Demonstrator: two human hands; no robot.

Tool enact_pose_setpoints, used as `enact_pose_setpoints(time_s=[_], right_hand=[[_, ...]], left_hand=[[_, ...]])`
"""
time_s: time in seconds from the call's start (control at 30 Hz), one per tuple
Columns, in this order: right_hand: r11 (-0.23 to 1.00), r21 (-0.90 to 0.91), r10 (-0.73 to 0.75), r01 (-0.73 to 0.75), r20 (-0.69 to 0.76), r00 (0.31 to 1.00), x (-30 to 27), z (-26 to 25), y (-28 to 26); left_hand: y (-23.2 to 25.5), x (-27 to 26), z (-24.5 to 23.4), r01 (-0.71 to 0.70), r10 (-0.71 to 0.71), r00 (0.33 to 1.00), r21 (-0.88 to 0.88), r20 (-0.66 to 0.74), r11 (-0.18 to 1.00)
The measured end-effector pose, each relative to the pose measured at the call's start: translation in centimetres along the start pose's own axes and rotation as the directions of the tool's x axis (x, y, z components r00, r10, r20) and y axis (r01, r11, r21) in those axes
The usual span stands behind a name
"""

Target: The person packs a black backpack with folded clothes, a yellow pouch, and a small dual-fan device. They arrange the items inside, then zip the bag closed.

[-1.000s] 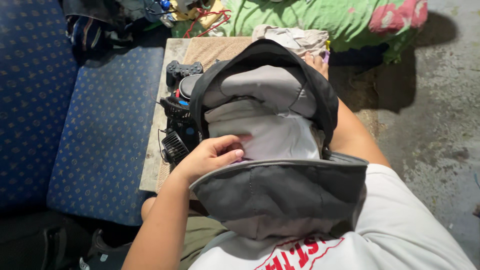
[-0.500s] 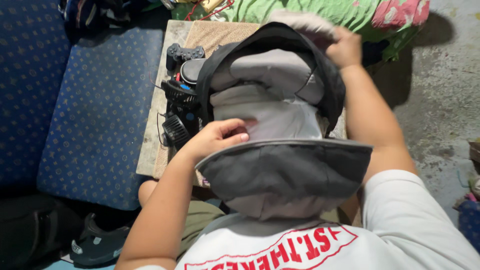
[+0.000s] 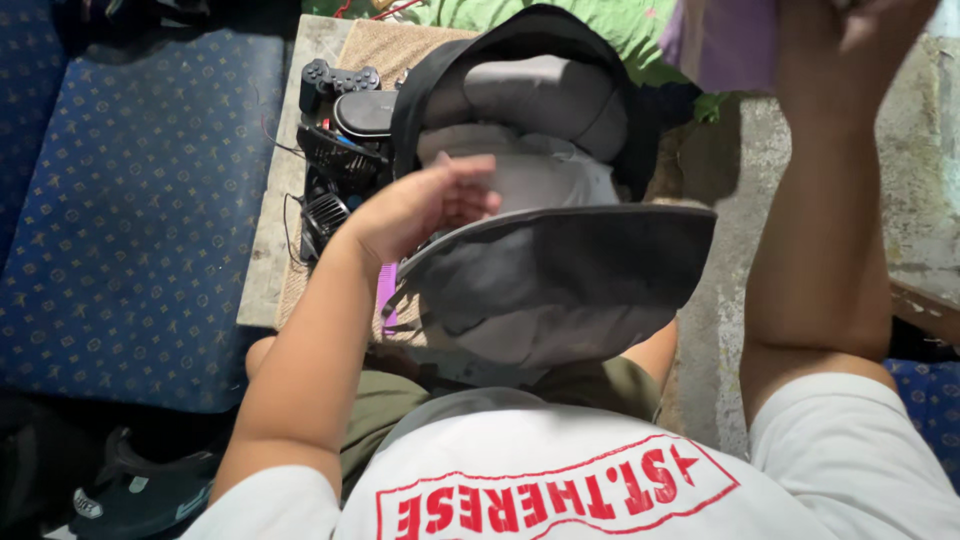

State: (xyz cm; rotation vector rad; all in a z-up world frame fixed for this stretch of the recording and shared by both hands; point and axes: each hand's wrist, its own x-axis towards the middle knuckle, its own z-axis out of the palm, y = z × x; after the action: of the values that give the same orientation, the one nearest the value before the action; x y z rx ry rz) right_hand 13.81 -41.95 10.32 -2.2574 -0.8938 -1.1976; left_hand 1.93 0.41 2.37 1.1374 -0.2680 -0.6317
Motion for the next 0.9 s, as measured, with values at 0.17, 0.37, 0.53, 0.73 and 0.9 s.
enact_pose_setpoints(time_s=[0.17, 0.37, 0.53, 0.73, 0.9], right_hand=[[0.993, -0.077, -0.091, 0.093, 0.036, 0.995, 0.0, -1.9, -7.5], [0.942, 0.329, -0.21, 0.064, 0.432, 0.877, 0.0, -2.0, -18.0], [0.778, 0.539, -0.112, -0.322, 0.624, 0.773, -1.6, -4.0, -14.2], [0.433, 0.656, 0.347, -0.619, 0.513, 0.785, -3.8, 1.7, -4.2], [0.128, 0.55, 0.294, -0.825, 0.774, 0.561, -3.2, 7.2, -1.5]], left_hand=[[4.9, -0.3, 0.0, -0.206, 0.392, 0.909, -0.665, 0.142, 0.718], [4.8, -1.4, 1.9, -0.094, 0.062, 0.839, -0.031, -0.541, 0.995], [3.3, -1.7, 1.3, -0.357, 0.288, 0.852, -0.081, -0.436, 0.931], [4.2, 2.7, 0.1, -0.218, 0.233, 0.948, 0.095, -0.216, 0.971], [6.7, 4.8, 1.6, -0.102, 0.464, 0.869, 0.856, -0.171, 0.507]])
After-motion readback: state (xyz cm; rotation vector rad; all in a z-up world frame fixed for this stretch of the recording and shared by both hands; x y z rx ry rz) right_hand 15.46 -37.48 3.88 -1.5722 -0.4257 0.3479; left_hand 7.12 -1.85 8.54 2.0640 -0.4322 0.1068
